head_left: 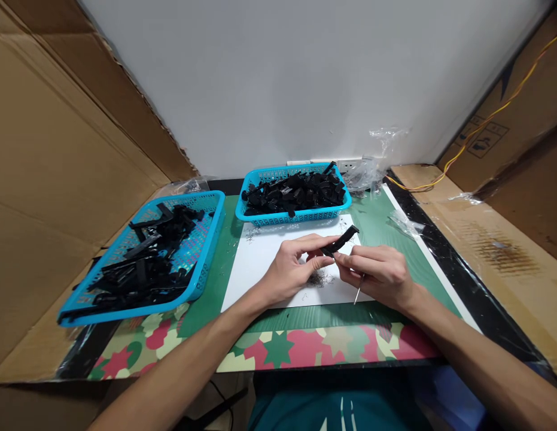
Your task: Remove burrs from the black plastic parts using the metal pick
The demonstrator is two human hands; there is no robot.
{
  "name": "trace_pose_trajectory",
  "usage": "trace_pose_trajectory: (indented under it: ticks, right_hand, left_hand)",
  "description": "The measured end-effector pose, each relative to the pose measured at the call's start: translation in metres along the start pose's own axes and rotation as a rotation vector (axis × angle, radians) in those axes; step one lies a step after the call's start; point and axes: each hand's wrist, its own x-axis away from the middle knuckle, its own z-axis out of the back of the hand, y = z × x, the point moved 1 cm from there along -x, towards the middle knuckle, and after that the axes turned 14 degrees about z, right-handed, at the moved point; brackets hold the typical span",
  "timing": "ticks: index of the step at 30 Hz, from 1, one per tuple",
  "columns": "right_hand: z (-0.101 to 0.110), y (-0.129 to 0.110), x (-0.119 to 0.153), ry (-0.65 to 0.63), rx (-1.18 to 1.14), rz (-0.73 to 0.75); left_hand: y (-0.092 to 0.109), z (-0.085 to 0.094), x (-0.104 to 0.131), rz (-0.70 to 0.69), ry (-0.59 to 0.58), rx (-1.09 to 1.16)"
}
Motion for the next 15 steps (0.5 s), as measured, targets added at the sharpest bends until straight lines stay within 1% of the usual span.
trace_pose_trajectory:
  ticks: [3,8,12,15]
  right_hand:
    - [0.000,0.001,0.000,-0.017,-0.045,-0.017]
    - [0.002,0.007,0.000,-0.041,-0.142,-0.094]
    - [0.006,0.013,0.000,0.001,-0.179,-0.112]
    - [0.008,0.017,0.001,0.014,-0.195,-0.110]
  left_hand:
    - [-0.001,0.001,0.000,0.013,-0.012,-0.005]
    - [-0.005,0.001,-0.003,0.044,-0.042,0.025]
    - [-0.005,-0.001,-0.004,0.057,-0.104,0.049]
    - [-0.002,-0.001,-0.003,0.050,-0.143,0.012]
